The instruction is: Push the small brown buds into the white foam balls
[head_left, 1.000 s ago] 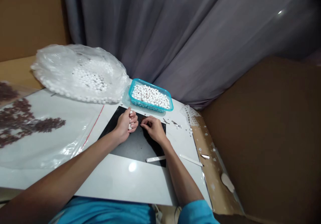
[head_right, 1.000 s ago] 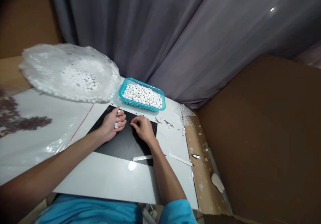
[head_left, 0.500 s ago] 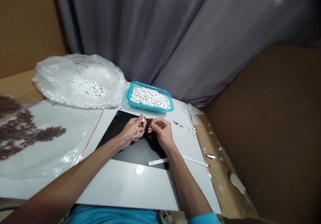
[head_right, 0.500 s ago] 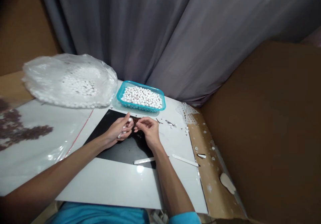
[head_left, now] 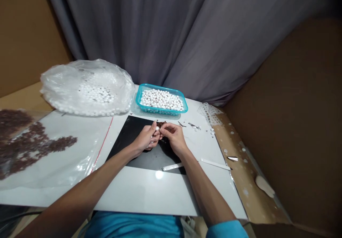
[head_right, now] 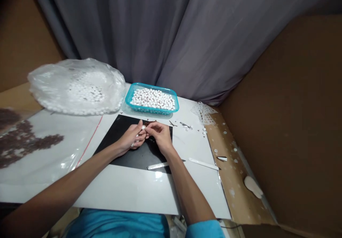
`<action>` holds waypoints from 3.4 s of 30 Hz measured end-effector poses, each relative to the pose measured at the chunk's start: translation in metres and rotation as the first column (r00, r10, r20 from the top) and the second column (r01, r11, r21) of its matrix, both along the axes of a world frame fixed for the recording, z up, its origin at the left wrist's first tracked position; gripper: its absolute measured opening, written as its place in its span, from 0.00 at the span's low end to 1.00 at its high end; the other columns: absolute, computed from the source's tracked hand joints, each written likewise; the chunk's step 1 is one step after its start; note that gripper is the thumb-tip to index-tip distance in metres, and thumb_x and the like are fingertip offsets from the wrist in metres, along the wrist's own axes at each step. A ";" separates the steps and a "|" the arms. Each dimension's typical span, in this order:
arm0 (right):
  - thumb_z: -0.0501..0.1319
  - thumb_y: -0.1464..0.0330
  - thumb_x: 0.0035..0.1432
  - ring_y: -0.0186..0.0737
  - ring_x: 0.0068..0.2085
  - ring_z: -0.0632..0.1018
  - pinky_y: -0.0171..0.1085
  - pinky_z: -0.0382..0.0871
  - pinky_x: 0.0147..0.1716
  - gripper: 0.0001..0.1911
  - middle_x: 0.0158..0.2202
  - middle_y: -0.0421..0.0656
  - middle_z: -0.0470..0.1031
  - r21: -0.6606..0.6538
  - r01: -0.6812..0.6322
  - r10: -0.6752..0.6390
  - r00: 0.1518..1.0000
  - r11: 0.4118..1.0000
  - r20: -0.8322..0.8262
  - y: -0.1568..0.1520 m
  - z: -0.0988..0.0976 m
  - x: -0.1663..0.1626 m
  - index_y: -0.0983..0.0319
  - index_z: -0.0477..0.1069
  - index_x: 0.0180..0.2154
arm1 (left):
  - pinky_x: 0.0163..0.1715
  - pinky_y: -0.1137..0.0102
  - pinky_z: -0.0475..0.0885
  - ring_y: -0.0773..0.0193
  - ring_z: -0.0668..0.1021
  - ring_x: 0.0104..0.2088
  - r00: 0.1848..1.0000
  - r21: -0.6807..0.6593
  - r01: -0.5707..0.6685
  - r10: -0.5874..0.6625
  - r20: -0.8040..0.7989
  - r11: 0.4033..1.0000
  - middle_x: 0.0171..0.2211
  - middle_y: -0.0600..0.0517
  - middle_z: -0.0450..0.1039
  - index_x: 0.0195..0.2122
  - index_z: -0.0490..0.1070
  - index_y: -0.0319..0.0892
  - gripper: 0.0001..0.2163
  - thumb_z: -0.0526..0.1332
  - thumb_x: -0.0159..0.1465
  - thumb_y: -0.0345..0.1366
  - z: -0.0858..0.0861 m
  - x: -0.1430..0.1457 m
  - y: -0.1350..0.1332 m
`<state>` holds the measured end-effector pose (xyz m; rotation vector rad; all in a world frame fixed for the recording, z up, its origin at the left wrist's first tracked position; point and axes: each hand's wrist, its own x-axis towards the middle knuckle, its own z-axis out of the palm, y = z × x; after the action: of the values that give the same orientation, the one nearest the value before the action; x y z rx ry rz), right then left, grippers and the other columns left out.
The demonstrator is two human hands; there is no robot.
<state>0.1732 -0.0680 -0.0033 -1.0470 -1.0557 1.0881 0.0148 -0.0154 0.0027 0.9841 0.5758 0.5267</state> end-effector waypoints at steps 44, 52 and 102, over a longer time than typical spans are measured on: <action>0.73 0.59 0.59 0.46 0.41 0.84 0.40 0.83 0.35 0.15 0.46 0.48 0.83 0.034 0.116 -0.117 0.992 0.993 0.051 0.002 0.002 -0.008 0.60 0.82 0.44 | 0.10 0.79 0.42 0.73 0.58 0.11 0.986 -0.111 -0.165 0.167 0.012 0.980 0.17 0.59 0.56 0.27 0.67 0.43 0.23 0.61 0.66 0.59 0.001 -0.005 0.009; 0.75 0.57 0.55 0.49 0.41 0.86 0.52 0.81 0.51 0.20 0.43 0.47 0.85 0.117 0.210 -0.226 0.964 0.971 0.142 0.060 0.011 0.018 0.61 0.82 0.46 | 0.09 0.78 0.44 0.73 0.57 0.12 0.933 -0.399 -0.144 0.259 0.251 0.906 0.20 0.58 0.59 0.33 0.69 0.40 0.07 0.62 0.57 0.38 -0.002 -0.021 0.029; 0.63 0.66 0.69 0.46 0.43 0.81 0.40 0.73 0.46 0.06 0.42 0.46 0.81 0.194 0.011 -0.170 0.529 0.981 0.832 0.009 -0.002 0.040 0.58 0.79 0.39 | 0.07 0.78 0.49 0.72 0.59 0.14 0.936 -0.502 0.050 0.135 0.326 0.864 0.23 0.58 0.55 0.33 0.64 0.41 0.04 0.60 0.59 0.28 -0.013 -0.031 0.051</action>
<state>0.2132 -0.0589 -0.0048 -1.5269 -1.8089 0.3127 -0.0164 0.0354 -0.0103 0.3611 0.3804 0.5403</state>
